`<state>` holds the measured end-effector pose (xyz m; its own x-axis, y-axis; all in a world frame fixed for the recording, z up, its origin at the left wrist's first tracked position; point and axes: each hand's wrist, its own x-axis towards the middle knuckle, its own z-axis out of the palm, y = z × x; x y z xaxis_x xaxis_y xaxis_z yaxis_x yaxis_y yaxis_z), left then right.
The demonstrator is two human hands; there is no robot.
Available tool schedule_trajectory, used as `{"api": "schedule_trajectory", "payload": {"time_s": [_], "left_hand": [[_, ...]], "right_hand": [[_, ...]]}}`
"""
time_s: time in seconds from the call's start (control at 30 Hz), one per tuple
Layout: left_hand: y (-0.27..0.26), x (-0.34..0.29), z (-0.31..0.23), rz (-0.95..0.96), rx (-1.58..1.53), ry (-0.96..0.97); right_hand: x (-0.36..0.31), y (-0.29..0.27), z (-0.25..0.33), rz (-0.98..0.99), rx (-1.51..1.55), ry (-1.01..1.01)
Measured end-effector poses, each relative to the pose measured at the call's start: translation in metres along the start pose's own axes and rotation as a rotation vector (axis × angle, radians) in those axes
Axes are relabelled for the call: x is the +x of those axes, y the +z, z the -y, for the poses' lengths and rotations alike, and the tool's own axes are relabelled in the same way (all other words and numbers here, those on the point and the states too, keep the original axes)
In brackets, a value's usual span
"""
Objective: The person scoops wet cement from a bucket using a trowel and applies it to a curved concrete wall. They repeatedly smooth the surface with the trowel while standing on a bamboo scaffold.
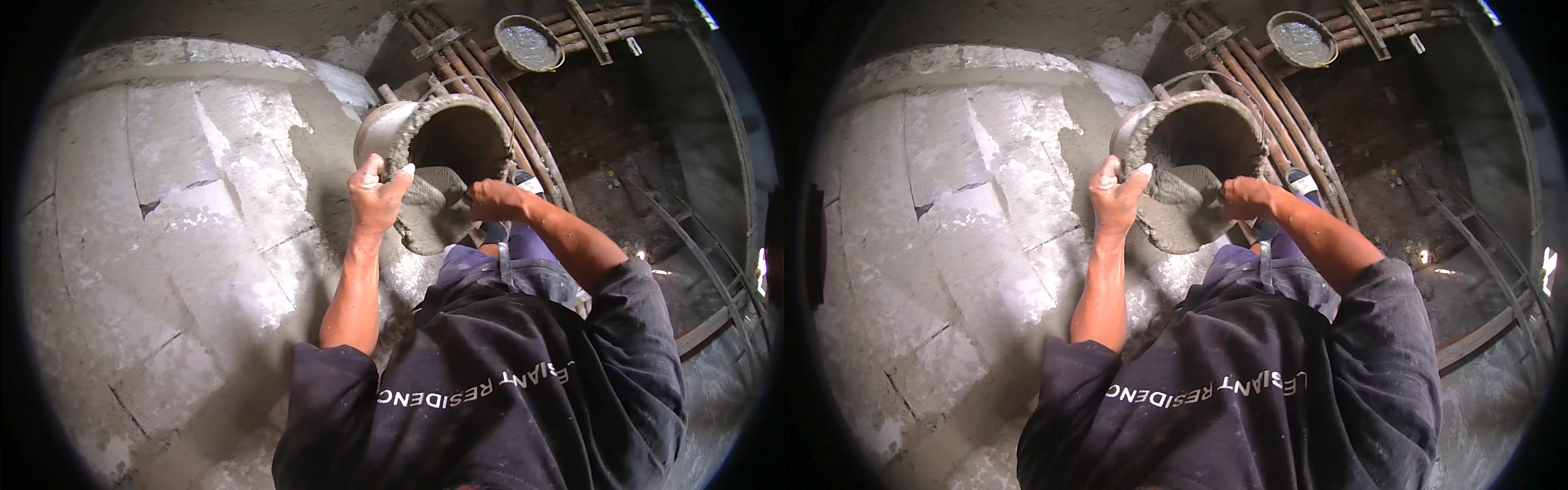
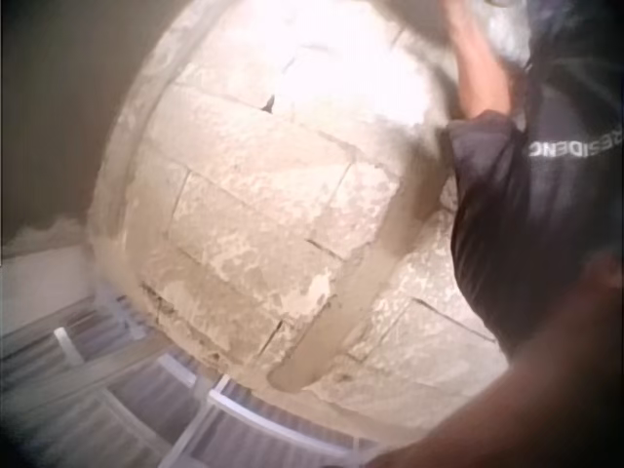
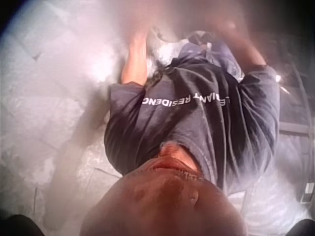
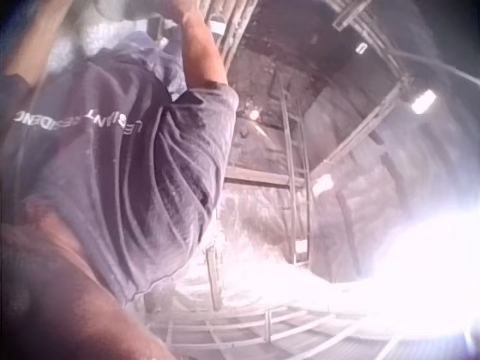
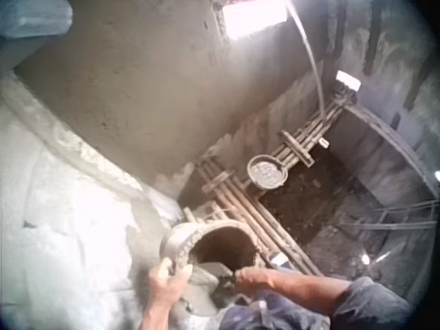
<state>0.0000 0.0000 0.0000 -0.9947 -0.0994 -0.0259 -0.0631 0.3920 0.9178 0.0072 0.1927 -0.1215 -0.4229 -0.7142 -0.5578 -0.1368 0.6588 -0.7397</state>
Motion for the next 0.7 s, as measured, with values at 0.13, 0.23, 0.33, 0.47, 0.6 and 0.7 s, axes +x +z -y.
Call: {"api": "schedule_trajectory", "payload": {"time_s": [0.13,0.23,0.33,0.47,0.6,0.7], "left_hand": [[-0.021,-0.011,0.014,-0.165,-0.067,-0.059],[-0.016,-0.016,0.040,-0.303,-0.104,-0.162],[0.005,-0.031,0.074,-0.534,-0.414,-0.341],[0.025,-0.053,0.139,-0.748,-0.252,-0.701],[0.051,-0.114,0.180,-0.767,-0.240,-0.875],[0.066,-0.162,0.194,-0.716,-0.067,-0.950]], "right_hand": [[-0.031,-0.002,0.034,0.070,0.593,-0.011],[-0.018,0.014,0.014,0.006,0.799,-0.051],[-0.023,0.004,0.003,-0.057,0.717,-0.066],[-0.037,-0.040,0.040,-0.169,0.947,0.152],[0.009,-0.041,-0.003,-0.532,1.082,0.132],[0.084,-0.028,-0.083,-0.937,0.872,-0.151]]}}
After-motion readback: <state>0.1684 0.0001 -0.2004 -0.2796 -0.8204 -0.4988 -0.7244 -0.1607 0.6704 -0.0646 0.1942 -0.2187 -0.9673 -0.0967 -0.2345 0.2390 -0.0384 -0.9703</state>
